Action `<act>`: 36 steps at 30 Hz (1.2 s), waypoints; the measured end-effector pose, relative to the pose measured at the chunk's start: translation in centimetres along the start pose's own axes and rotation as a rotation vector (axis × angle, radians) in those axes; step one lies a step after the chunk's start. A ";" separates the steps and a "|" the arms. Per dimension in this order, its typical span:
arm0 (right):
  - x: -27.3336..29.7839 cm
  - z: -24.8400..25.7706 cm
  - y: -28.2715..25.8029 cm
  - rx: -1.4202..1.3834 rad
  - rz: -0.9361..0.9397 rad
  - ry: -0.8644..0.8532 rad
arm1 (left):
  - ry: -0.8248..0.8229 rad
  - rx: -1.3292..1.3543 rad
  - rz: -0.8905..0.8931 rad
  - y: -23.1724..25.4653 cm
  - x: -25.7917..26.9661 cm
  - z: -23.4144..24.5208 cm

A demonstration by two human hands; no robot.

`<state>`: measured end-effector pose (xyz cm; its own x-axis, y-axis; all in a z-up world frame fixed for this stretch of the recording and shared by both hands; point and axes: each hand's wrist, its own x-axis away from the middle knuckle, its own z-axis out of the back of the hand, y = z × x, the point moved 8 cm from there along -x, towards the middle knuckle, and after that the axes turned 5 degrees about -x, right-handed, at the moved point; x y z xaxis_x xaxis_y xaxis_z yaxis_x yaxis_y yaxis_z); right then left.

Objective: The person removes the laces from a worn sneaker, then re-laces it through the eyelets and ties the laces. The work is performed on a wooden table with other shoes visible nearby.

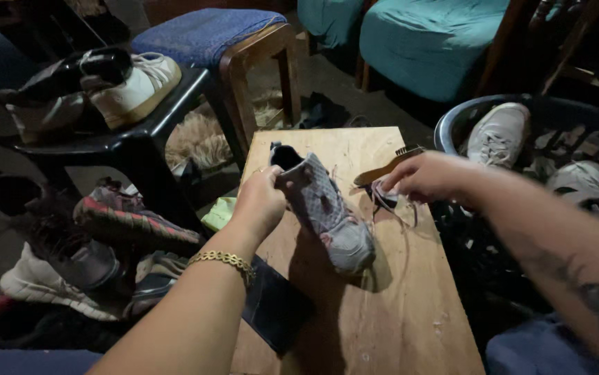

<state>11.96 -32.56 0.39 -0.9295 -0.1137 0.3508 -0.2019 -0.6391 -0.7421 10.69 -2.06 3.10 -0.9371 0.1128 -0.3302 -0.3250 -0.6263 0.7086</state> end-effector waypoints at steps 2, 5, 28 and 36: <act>-0.7 -2.4 -0.2 0.363 0.119 -0.001 | 0.003 -0.079 0.019 0.1 0.1 0.4; -0.7 -6.9 -0.2 0.506 0.341 0.003 | 0.004 -0.063 0.098 -0.8 0.0 0.8; 1.1 3.3 -2.7 -0.946 0.180 0.264 | 0.179 -0.135 -0.130 1.1 -1.1 0.6; 2.7 1.4 -2.6 -0.738 0.200 0.029 | 0.101 -0.010 0.015 1.8 1.1 0.4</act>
<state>10.44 -32.25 4.04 -0.9759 -0.1470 0.1615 -0.1726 0.0664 -0.9827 9.05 -2.75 4.27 -0.9242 0.0253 -0.3810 -0.3093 -0.6348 0.7081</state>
